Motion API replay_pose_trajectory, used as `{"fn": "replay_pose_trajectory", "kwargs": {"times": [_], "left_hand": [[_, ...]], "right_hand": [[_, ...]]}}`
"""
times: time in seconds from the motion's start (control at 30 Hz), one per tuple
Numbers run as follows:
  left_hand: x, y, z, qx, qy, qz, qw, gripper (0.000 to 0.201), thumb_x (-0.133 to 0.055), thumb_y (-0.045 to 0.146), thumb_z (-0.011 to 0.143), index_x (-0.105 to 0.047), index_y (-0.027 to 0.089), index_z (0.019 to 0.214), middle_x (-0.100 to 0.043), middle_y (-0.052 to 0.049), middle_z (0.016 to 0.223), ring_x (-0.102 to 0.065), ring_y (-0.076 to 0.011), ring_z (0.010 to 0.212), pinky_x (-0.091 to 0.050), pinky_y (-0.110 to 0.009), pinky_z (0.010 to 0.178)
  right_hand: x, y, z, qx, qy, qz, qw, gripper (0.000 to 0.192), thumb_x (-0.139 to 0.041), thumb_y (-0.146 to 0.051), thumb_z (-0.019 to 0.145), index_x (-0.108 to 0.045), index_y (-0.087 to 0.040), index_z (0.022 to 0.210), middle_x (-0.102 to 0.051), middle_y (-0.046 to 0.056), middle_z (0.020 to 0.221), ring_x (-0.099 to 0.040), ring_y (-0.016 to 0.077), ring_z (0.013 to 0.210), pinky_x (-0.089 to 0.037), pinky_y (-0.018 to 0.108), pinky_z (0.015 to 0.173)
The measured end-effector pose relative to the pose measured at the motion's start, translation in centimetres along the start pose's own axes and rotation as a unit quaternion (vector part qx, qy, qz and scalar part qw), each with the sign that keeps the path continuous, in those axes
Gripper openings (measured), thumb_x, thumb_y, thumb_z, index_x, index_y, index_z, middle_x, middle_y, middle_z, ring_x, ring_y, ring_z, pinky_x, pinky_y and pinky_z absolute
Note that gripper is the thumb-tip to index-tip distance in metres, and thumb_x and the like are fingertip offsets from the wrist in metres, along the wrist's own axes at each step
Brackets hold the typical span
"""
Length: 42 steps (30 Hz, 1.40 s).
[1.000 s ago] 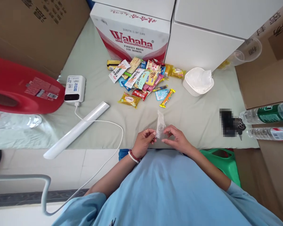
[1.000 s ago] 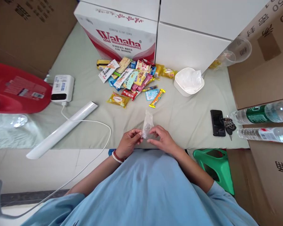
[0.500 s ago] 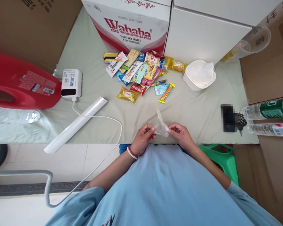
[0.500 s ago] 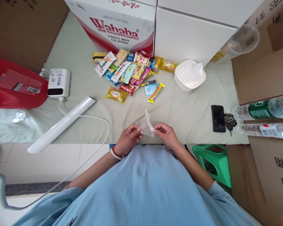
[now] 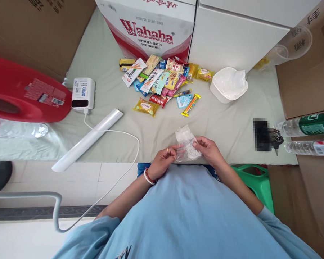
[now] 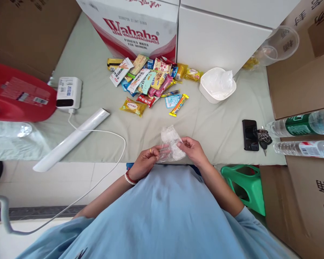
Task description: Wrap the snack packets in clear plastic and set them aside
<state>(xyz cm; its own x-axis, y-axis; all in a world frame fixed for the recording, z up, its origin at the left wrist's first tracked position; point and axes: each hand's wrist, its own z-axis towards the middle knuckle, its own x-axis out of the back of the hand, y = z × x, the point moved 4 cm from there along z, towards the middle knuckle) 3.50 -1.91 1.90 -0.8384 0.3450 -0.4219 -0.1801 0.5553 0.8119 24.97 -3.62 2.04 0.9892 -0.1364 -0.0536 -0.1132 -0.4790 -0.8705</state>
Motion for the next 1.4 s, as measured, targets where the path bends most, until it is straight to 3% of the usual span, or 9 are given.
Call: {"fn": "replay_pose_trajectory", "kwargs": {"times": [0.13,0.33,0.47,0.63,0.77,0.9,0.97,1.2,1.4], "left_hand": [[0.8,-0.1,0.0,0.018,0.077,-0.04,0.996,0.025,-0.078,0.034,0.073,-0.057,0.019,0.07,-0.072,-0.01,0.125,-0.07,-0.0262,0.113,-0.049,-0.044,0.106],[1.1,-0.1,0.8,0.014,0.132,-0.011,0.991,0.067,-0.084,0.056,0.074,-0.055,0.023,0.124,-0.062,-0.014,0.138,-0.064,-0.0271,0.122,-0.054,-0.038,0.093],[0.5,0.1,2.5,-0.007,0.18,0.028,0.983,0.042,-0.08,0.055,0.079,-0.062,0.02,0.095,-0.067,-0.002,0.09,-0.064,-0.0164,0.082,-0.052,-0.029,0.073],[0.9,0.5,3.2,-0.017,0.233,-0.045,0.971,0.046,-0.066,0.067,0.087,-0.06,0.021,0.078,-0.04,0.007,0.058,-0.034,-0.0092,0.049,-0.03,-0.025,0.046],[0.6,1.1,2.6,-0.023,0.201,-0.059,0.978,0.058,-0.064,0.076,0.084,-0.07,0.02,0.097,-0.039,0.007,0.058,-0.031,-0.0087,0.048,-0.025,-0.025,0.045],[-0.7,1.1,2.5,-0.009,0.118,-0.08,0.99,0.068,-0.065,0.08,0.08,-0.073,0.017,0.104,-0.042,0.006,0.059,-0.031,-0.0075,0.047,-0.023,-0.024,0.044],[-0.9,1.1,2.6,0.001,0.092,-0.076,0.993,0.07,-0.063,0.081,0.081,-0.074,0.017,0.108,-0.046,0.005,0.061,-0.032,-0.0075,0.048,-0.022,-0.024,0.043],[3.1,2.4,2.0,-0.043,0.197,-0.033,0.979,0.07,-0.062,0.081,0.083,-0.077,0.019,0.113,-0.052,0.001,0.068,-0.042,-0.0101,0.054,-0.03,-0.024,0.045],[2.3,3.0,2.0,-0.031,0.142,-0.046,0.988,0.076,-0.062,0.083,0.08,-0.075,0.019,0.12,-0.047,0.003,0.066,-0.033,-0.0076,0.049,-0.02,-0.023,0.04]], "right_hand": [[0.8,-0.1,0.8,0.05,0.054,-0.013,0.997,0.038,-0.081,-0.056,0.075,-0.068,-0.021,0.081,-0.06,-0.002,0.07,-0.049,0.0124,0.064,-0.039,0.026,0.062],[0.2,-0.7,-0.5,0.095,0.046,-0.121,0.987,0.032,-0.075,-0.055,0.083,-0.07,-0.023,0.084,-0.057,-0.002,0.069,-0.044,0.0136,0.061,-0.035,0.027,0.058],[-1.3,-1.2,-1.0,0.091,0.003,-0.097,0.991,0.033,-0.076,-0.055,0.083,-0.07,-0.022,0.084,-0.056,-0.002,0.068,-0.044,0.0137,0.062,-0.035,0.027,0.058],[0.2,0.2,-0.5,0.008,0.053,-0.019,0.998,0.039,-0.078,-0.059,0.078,-0.065,-0.022,0.083,-0.058,-0.002,0.071,-0.035,0.011,0.056,-0.029,0.026,0.051],[0.9,-0.2,-0.1,0.057,0.069,-0.055,0.994,0.037,-0.074,-0.059,0.083,-0.066,-0.023,0.09,-0.062,0.001,0.082,-0.048,0.0149,0.068,-0.04,0.027,0.06],[-1.4,-1.7,0.9,0.08,0.014,-0.05,0.995,0.048,-0.08,-0.055,0.078,-0.066,-0.027,0.115,-0.066,0.005,0.111,-0.056,0.0171,0.084,-0.048,0.029,0.069],[-2.5,-2.3,1.6,0.076,0.0,-0.03,0.997,0.045,-0.082,-0.054,0.075,-0.068,-0.026,0.107,-0.068,0.003,0.104,-0.055,0.0156,0.078,-0.047,0.029,0.066],[0.6,-3.4,2.4,0.079,0.049,-0.068,0.993,0.036,-0.08,-0.055,0.076,-0.074,-0.021,0.087,-0.063,-0.001,0.07,-0.04,0.0107,0.058,-0.032,0.027,0.054],[-0.1,-3.3,2.6,0.083,0.005,-0.075,0.994,0.038,-0.082,-0.053,0.076,-0.074,-0.024,0.099,-0.066,0.001,0.088,-0.046,0.012,0.065,-0.039,0.026,0.057]]}}
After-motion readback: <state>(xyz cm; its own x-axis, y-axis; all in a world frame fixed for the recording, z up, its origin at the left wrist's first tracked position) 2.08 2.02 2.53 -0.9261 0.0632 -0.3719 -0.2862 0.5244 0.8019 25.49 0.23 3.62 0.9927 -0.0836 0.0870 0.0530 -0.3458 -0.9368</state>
